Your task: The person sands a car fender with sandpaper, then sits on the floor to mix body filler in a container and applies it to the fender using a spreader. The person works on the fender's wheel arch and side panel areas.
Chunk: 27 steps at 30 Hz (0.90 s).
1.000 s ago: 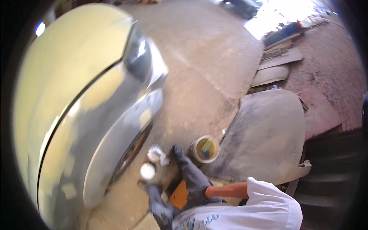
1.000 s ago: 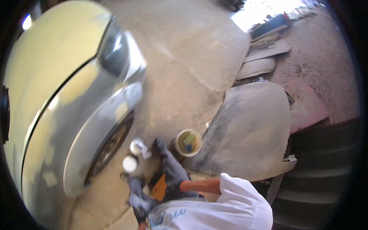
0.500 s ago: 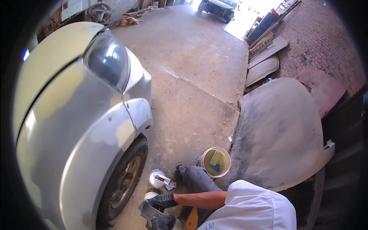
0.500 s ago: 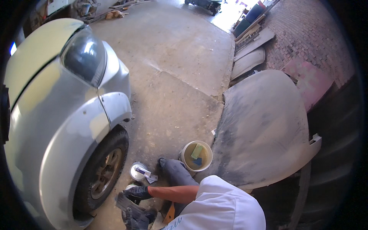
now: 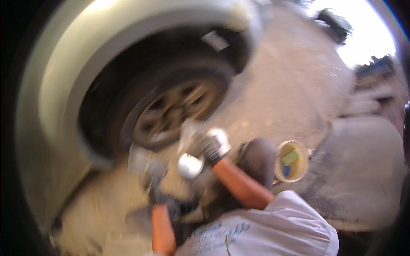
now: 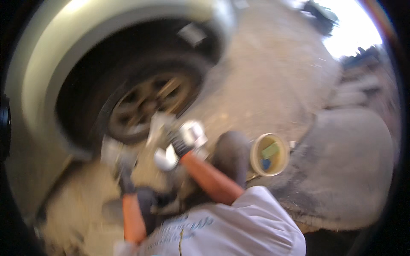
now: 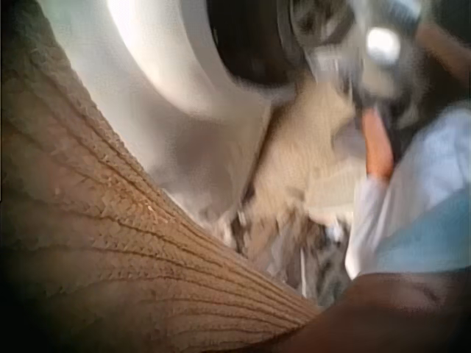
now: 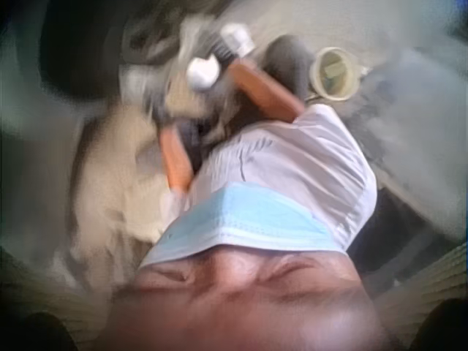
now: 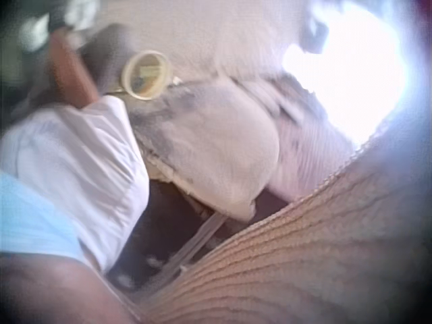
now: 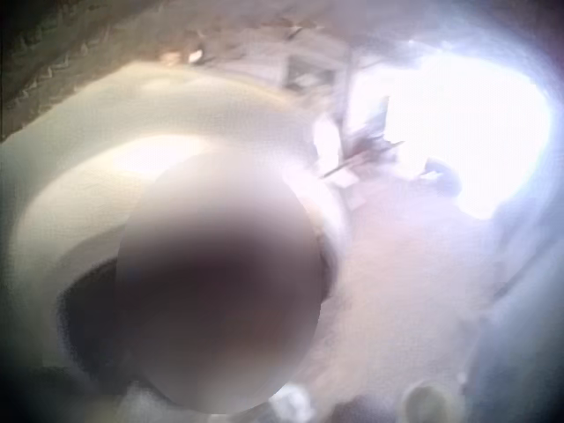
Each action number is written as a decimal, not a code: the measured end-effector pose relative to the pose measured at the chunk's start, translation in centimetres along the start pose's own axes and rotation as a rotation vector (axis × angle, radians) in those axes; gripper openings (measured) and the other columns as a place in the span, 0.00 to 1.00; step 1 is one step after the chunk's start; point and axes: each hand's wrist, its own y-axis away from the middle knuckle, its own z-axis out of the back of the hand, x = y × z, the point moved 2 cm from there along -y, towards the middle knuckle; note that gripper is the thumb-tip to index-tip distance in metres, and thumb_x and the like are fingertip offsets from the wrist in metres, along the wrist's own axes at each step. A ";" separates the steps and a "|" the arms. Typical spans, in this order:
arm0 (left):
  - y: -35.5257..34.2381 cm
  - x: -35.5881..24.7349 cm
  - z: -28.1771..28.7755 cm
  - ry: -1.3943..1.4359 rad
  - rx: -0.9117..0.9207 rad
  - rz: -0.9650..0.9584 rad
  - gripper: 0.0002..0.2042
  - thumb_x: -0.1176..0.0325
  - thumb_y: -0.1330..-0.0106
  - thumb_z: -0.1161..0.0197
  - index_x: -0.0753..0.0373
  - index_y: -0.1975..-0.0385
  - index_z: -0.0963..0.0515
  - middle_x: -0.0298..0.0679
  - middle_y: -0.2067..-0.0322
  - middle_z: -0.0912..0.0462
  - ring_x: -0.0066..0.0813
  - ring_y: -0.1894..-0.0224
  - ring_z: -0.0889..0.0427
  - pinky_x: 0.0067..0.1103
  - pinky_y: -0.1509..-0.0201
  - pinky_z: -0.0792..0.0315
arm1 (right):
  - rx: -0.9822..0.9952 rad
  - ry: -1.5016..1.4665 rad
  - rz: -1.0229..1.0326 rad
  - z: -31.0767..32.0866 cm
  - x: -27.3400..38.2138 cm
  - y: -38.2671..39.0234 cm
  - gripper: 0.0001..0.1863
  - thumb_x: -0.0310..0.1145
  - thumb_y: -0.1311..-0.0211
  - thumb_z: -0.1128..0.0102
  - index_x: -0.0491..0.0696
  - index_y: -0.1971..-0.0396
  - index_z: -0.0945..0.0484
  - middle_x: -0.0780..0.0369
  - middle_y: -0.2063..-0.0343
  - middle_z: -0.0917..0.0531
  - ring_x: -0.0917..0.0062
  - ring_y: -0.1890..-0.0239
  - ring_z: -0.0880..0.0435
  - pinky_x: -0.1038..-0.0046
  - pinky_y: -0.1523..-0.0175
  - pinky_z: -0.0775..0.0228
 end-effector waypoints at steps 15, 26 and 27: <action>16.5 -6.9 0.2 -0.114 -0.032 -0.282 0.14 0.66 0.30 0.49 0.67 0.51 0.29 0.36 0.59 0.23 0.18 0.62 0.26 0.17 0.60 0.30 | -0.074 0.540 0.551 0.3 10.6 18.4 0.13 0.32 0.35 0.55 0.39 0.58 0.27 0.40 0.59 0.25 0.48 0.55 0.26 0.54 0.49 0.36; 20.6 -4.2 3.5 -0.282 0.308 0.014 0.10 0.64 0.33 0.44 0.65 0.59 0.26 0.32 0.72 0.24 0.19 0.70 0.28 0.20 0.66 0.32 | -0.098 0.712 1.047 -0.8 11.8 16.0 0.22 0.26 0.42 0.51 0.36 0.46 0.33 0.36 0.46 0.34 0.47 0.45 0.30 0.59 0.41 0.37; 20.8 -4.1 4.5 -0.271 0.369 -0.018 0.11 0.65 0.34 0.42 0.64 0.58 0.26 0.34 0.69 0.23 0.20 0.67 0.27 0.20 0.63 0.31 | -0.112 0.698 1.029 -0.7 11.7 15.8 0.22 0.26 0.41 0.51 0.37 0.46 0.33 0.36 0.46 0.35 0.47 0.43 0.32 0.59 0.38 0.39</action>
